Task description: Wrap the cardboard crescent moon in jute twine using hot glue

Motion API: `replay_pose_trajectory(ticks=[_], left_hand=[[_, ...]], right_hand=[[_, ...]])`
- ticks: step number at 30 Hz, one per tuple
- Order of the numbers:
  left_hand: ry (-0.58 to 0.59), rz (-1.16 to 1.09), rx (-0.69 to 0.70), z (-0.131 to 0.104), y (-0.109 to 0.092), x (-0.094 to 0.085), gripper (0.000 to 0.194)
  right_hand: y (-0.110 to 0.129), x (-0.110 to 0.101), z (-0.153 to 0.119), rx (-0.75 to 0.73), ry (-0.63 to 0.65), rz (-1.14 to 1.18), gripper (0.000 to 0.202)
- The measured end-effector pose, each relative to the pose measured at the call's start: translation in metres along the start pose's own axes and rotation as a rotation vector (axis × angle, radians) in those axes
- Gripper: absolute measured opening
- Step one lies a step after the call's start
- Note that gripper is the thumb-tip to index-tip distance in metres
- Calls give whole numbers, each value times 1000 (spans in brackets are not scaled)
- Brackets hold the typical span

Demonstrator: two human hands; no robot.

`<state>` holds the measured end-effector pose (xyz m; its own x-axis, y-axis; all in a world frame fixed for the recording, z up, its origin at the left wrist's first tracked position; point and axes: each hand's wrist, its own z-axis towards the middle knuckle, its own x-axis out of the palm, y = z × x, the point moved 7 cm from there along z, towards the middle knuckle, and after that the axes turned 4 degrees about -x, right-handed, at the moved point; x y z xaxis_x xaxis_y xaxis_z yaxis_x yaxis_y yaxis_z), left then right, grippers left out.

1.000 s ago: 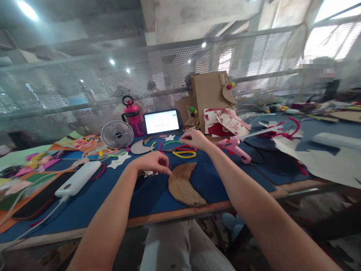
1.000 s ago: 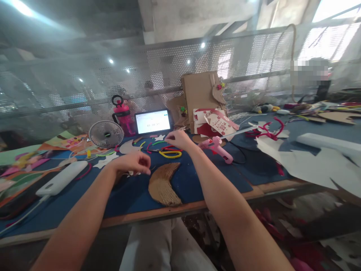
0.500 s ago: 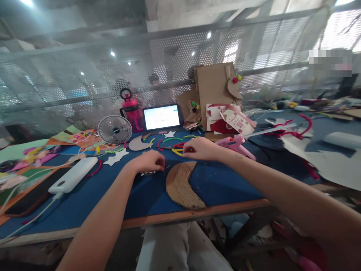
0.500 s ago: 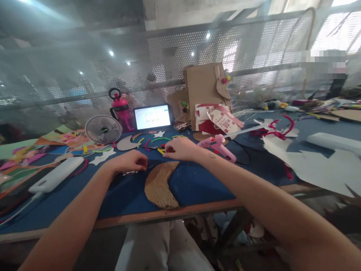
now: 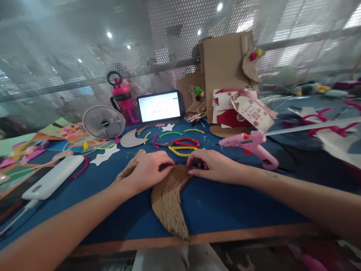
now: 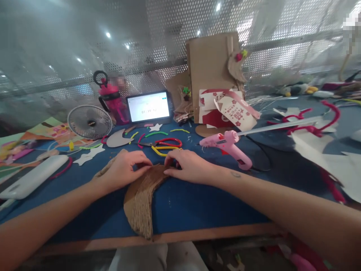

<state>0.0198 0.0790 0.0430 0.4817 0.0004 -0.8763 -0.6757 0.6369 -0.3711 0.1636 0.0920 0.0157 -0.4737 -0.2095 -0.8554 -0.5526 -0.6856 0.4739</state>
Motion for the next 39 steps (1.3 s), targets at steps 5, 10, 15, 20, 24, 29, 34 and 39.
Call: replay_pose_trajectory(ticks=[5, 10, 15, 20, 24, 29, 34, 39], left_hand=[[51, 10, 59, 5, -2, 8, 16], [15, 96, 206, 1, -3, 14, 18], [5, 134, 280, -3, -3, 15, 19], [13, 144, 289, -5, -4, 12, 21], [30, 120, 268, -6, -3, 13, 22], [28, 87, 241, -7, -2, 15, 23], [57, 85, 249, -8, 0, 18, 31], [62, 82, 243, -10, 0, 20, 27]], right_hand=[[-2, 0, 2, 33, -27, 98, 24], [-4, 1, -2, 17, -77, 99, 27], [-3, 3, -6, -70, -132, 59, 29], [-1, 5, -7, -115, -131, 30, 23], [2, 5, -8, -135, -149, -4, 21], [5, 5, -8, -159, -163, -44, 21], [4, 5, -9, -139, -171, -58, 24], [5, 6, -10, -152, -151, -26, 32]])
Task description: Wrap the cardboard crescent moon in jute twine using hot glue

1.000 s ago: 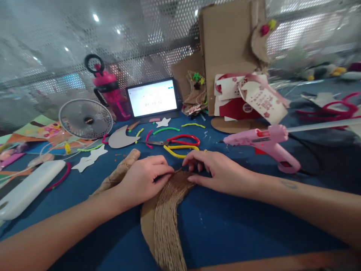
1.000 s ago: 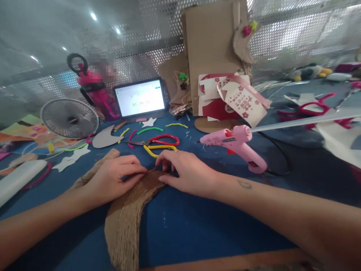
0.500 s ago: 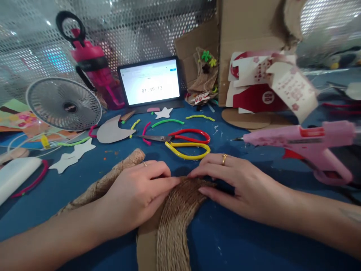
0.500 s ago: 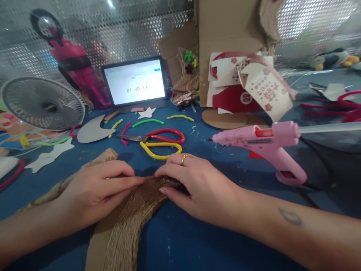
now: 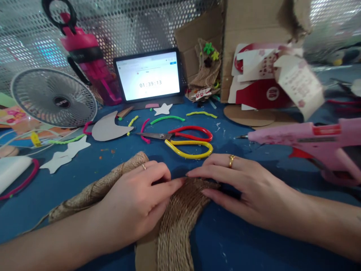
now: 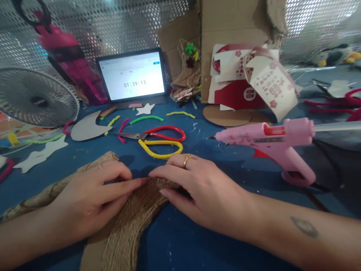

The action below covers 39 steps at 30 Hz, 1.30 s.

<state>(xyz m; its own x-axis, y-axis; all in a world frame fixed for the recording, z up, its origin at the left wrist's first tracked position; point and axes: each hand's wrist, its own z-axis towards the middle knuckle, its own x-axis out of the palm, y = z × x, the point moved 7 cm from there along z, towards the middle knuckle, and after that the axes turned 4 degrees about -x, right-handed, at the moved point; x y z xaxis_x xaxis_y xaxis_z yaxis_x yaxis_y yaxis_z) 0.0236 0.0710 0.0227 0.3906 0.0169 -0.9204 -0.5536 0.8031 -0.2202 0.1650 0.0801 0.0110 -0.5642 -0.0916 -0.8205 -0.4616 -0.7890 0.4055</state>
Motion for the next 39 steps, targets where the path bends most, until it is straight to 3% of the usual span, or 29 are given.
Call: replay_pose_trajectory(ticks=[17, 23, 39], left_hand=[[37, -31, -20, 3, 3, 1, 27], [51, -32, -14, 4, 1, 1, 27], [52, -46, -18, 4, 1, 0, 25]], right_hand=[[1, 0, 1, -4, 2, 4, 23], [-3, -2, -5, 52, -74, -37, 25], [0, 0, 0, 12, -19, -10, 27]])
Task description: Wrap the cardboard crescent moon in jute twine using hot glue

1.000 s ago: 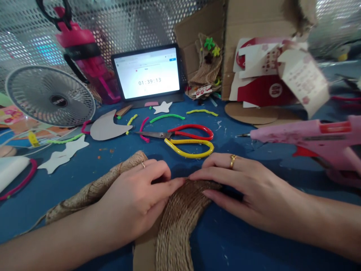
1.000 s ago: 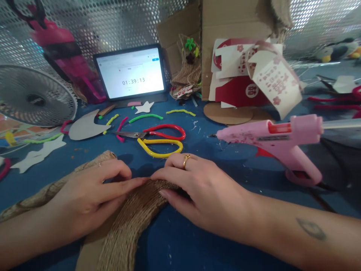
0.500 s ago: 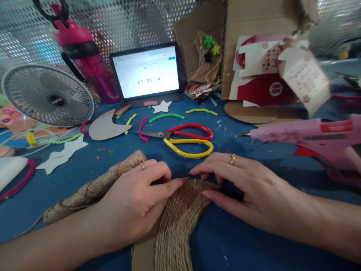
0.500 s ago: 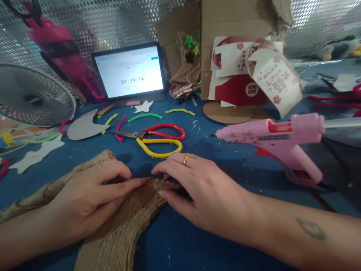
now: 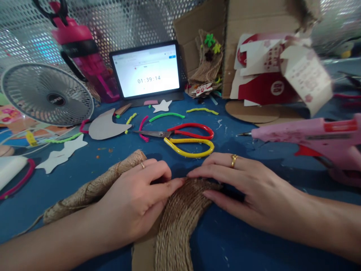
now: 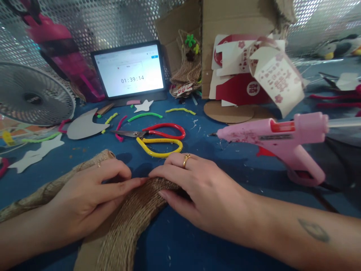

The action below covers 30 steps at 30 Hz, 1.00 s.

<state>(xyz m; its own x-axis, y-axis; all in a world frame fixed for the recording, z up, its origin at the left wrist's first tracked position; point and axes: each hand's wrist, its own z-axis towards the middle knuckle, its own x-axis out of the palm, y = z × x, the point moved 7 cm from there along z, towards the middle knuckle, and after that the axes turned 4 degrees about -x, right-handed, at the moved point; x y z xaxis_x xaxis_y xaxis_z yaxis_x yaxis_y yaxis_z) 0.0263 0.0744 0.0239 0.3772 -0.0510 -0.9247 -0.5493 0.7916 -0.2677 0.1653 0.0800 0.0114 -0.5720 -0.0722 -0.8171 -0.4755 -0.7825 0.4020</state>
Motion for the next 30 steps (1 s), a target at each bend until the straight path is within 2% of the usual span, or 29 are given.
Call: replay_pose_trajectory(ticks=[21, 26, 30], left_hand=[[-3, -29, -12, -3, 0, -1, 26], [95, -66, -124, -1, -5, -4, 23], [106, 9, -150, -5, -12, -6, 46]], right_hand=[[1, 1, 2, -19, 26, 3, 27], [2, 0, 1, -15, 32, 16, 28], [1, 1, -1, -5, 41, 29, 27]])
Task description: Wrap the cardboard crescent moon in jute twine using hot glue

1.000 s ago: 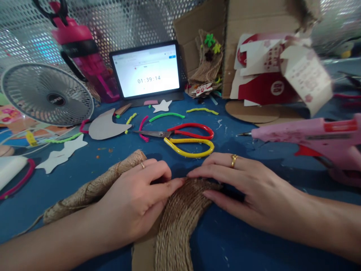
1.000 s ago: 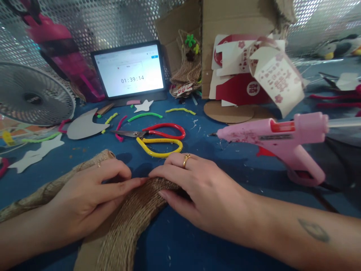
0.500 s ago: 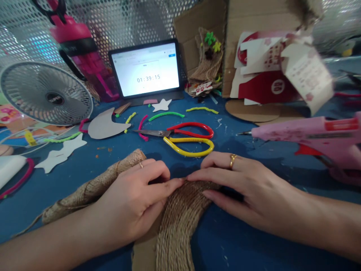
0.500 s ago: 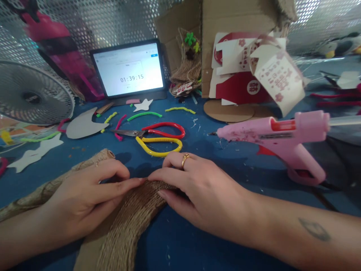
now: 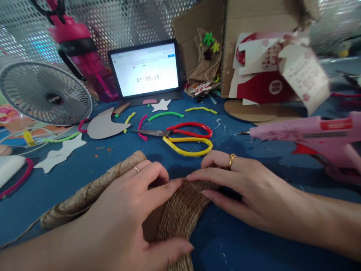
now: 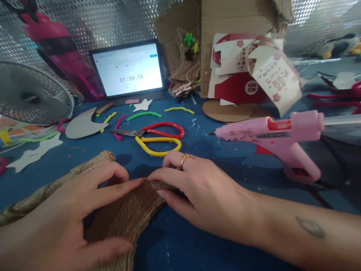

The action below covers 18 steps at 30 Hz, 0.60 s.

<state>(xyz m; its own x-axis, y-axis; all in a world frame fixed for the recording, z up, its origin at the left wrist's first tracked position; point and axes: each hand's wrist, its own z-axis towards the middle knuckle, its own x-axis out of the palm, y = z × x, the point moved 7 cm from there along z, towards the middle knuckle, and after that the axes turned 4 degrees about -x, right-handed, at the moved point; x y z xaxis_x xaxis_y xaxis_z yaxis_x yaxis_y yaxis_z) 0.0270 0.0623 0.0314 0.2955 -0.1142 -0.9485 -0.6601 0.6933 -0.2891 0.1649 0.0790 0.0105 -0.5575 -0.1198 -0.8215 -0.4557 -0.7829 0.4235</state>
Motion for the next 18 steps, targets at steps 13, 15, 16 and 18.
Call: replay_pose_trajectory(ticks=[13, 15, 16, 18], left_hand=[[-91, 44, -34, -10, -7, 2, 46], [-88, 49, -49, -13, -6, 2, 39], [-91, 53, -55, -14, -6, 1, 37], [-103, 60, -44, -16, -8, 0, 35]], right_hand=[[9, 0, -5, -12, 6, 59, 24], [10, 0, -6, -20, 8, 50, 23], [10, 0, -7, -22, 10, 45, 23], [10, 1, -8, -21, 13, 37, 22]])
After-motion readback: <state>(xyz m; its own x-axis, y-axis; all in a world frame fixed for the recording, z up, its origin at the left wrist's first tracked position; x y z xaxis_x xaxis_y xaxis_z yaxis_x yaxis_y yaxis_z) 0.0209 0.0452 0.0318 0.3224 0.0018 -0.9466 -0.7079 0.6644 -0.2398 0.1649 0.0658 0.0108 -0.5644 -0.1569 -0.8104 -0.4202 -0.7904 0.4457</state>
